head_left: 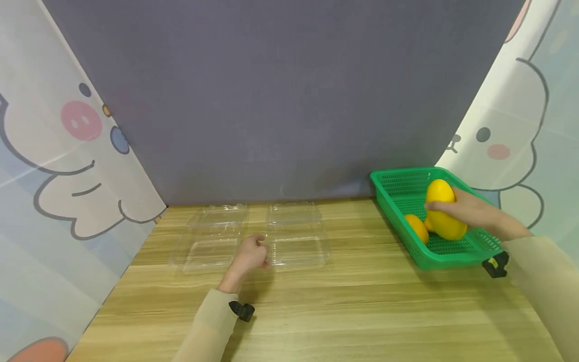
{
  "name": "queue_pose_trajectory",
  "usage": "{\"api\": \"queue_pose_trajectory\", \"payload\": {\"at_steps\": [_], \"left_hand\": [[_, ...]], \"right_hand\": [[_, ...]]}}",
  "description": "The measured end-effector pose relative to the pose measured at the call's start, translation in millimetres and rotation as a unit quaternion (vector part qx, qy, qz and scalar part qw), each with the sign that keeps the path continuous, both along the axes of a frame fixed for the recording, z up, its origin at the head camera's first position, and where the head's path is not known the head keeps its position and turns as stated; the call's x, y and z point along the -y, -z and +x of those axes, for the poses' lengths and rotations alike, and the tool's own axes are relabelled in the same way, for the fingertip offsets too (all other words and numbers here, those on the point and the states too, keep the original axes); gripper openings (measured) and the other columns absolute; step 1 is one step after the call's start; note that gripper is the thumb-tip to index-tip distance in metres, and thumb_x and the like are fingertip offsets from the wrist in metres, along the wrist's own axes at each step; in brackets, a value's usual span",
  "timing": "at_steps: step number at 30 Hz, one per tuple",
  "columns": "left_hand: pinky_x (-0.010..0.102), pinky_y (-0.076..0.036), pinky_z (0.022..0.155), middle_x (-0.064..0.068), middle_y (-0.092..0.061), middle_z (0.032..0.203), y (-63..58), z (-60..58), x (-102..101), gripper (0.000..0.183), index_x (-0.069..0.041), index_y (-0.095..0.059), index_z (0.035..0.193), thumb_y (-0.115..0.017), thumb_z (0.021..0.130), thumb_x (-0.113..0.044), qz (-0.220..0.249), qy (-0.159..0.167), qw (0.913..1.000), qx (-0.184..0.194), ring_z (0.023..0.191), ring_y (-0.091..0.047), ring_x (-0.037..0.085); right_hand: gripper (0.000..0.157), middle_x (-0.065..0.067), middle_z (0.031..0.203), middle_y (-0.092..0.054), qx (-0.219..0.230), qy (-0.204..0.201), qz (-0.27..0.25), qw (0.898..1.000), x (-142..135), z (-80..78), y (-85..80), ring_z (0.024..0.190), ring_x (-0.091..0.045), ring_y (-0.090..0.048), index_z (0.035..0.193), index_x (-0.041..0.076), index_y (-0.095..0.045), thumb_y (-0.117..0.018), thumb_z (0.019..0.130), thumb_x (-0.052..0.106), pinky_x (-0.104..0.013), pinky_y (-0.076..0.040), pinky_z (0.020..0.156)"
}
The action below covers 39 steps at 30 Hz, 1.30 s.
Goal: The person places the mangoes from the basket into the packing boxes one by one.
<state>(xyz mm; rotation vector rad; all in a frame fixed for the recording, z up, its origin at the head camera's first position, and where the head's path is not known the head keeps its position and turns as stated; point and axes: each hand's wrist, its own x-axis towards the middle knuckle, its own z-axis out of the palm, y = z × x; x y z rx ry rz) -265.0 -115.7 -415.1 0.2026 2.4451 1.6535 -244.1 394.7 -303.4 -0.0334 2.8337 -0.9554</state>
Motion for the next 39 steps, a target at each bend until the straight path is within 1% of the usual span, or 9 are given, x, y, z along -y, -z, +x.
{"api": "queue_pose_trajectory", "payload": {"at_steps": [2,9,12,19,23,27,32,39], "left_hand": [[0.031,-0.062,0.065,0.023,-0.054,0.096,0.0,0.2,0.0,0.052,0.019,-0.038,0.143,-0.048,0.095,0.002,0.003,0.001,1.0000,0.001,0.058,-0.056,0.016],[0.032,-0.062,0.064,0.024,-0.054,0.100,-0.9,-0.1,-0.3,0.051,0.018,-0.038,0.143,-0.048,0.095,0.003,0.009,-0.007,0.9999,0.009,0.059,-0.057,0.016],[0.032,-0.062,0.064,0.026,-0.052,0.104,-0.8,-0.6,-0.2,0.051,0.019,-0.038,0.143,-0.047,0.095,0.003,0.014,-0.009,0.9998,0.013,0.060,-0.057,0.016],[0.033,-0.062,0.065,0.028,-0.053,0.108,-0.1,-1.6,-0.7,0.051,0.018,-0.039,0.143,-0.047,0.096,0.002,0.010,-0.012,0.9997,0.017,0.060,-0.059,0.017],[0.032,-0.062,0.065,0.029,-0.052,0.109,-1.3,-0.7,-0.8,0.051,0.018,-0.038,0.143,-0.047,0.095,0.003,0.011,-0.012,0.9997,0.018,0.061,-0.058,0.017],[0.033,-0.062,0.066,0.029,-0.052,0.110,-1.8,-0.6,-1.1,0.052,0.018,-0.038,0.144,-0.047,0.094,0.003,0.013,-0.016,0.9996,0.021,0.062,-0.058,0.018],[0.033,-0.062,0.067,0.030,-0.051,0.112,-2.2,0.1,-0.5,0.052,0.019,-0.037,0.143,-0.047,0.095,0.003,0.014,-0.011,0.9997,0.016,0.063,-0.059,0.018],[0.034,-0.062,0.067,0.027,-0.052,0.106,-2.4,2.1,-0.1,0.052,0.020,-0.037,0.143,-0.048,0.094,0.003,0.021,-0.007,0.9997,0.012,0.062,-0.059,0.019]], "right_hand": [[0.069,-0.013,0.099,-0.064,-0.001,-0.004,-0.009,1.000,4.0,0.3,-3.7,0.083,-0.025,-0.062,0.135,-0.006,-0.031,-0.051,0.101,0.051,-0.040,-0.054,0.066],[0.065,-0.013,0.095,-0.063,-0.011,-0.018,-0.009,1.000,23.5,3.3,-20.3,0.082,-0.027,-0.059,0.133,-0.001,-0.034,-0.051,0.102,0.054,-0.039,-0.049,0.067],[0.064,-0.013,0.096,-0.063,-0.016,-0.022,-0.013,1.000,31.3,6.0,-26.9,0.082,-0.027,-0.059,0.134,0.000,-0.035,-0.050,0.102,0.053,-0.039,-0.050,0.067],[0.051,-0.014,0.093,-0.066,-0.026,-0.049,-0.026,0.998,47.4,9.5,-37.7,0.078,-0.027,-0.061,0.127,0.003,-0.041,-0.051,0.104,0.048,-0.039,-0.050,0.068],[0.048,-0.014,0.092,-0.068,-0.029,-0.062,-0.045,0.997,57.5,11.4,-41.4,0.079,-0.030,-0.065,0.126,0.004,-0.041,-0.052,0.104,0.045,-0.038,-0.051,0.071],[0.047,-0.016,0.092,-0.067,-0.042,-0.071,-0.050,0.995,68.1,13.8,-43.4,0.079,-0.031,-0.066,0.124,0.003,-0.042,-0.053,0.104,0.044,-0.039,-0.053,0.071],[0.049,-0.014,0.096,-0.063,-0.059,-0.074,-0.035,0.995,81.5,13.9,-44.4,0.081,-0.028,-0.062,0.127,0.005,-0.042,-0.055,0.103,0.045,-0.040,-0.051,0.071],[0.051,-0.012,0.100,-0.062,-0.073,-0.078,-0.029,0.994,98.3,13.5,-42.0,0.086,-0.027,-0.059,0.128,0.005,-0.043,-0.057,0.101,0.045,-0.040,-0.049,0.074]]}}
